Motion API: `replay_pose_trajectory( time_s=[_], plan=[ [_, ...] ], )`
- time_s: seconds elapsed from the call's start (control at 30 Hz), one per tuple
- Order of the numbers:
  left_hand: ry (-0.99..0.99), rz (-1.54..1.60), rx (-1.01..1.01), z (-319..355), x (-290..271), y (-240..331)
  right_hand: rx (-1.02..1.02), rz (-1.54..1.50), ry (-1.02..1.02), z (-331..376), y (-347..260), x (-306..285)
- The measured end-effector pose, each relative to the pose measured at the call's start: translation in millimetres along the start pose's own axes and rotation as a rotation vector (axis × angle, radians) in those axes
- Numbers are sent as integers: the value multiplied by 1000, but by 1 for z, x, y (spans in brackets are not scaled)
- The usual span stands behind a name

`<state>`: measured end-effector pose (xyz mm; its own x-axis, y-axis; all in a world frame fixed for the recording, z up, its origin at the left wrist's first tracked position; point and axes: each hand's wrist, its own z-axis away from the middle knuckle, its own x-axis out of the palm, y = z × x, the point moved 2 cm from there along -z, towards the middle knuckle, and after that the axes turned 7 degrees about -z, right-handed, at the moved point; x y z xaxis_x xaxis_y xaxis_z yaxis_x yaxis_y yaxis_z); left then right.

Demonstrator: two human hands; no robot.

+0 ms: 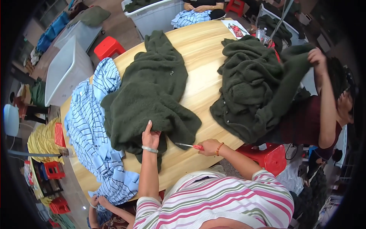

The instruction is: Trimming loose threads from green garments using a pair of scissors.

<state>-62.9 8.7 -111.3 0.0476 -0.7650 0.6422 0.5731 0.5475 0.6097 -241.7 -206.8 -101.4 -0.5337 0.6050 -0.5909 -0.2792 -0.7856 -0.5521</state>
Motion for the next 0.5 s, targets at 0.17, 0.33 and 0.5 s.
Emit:
replay_pose_trajectory(
  time_s=[0.17,0.33,0.5],
  plan=[
    [-366,138,143,96,85,75,66,22,212,-24,8,-85],
    [-702,404,689,137,75,211,-236,-87,1094,6,-63,-218],
    [-18,-60,675,30,-51,225,-210,-69,665,-14,-94,-198]
  ],
)
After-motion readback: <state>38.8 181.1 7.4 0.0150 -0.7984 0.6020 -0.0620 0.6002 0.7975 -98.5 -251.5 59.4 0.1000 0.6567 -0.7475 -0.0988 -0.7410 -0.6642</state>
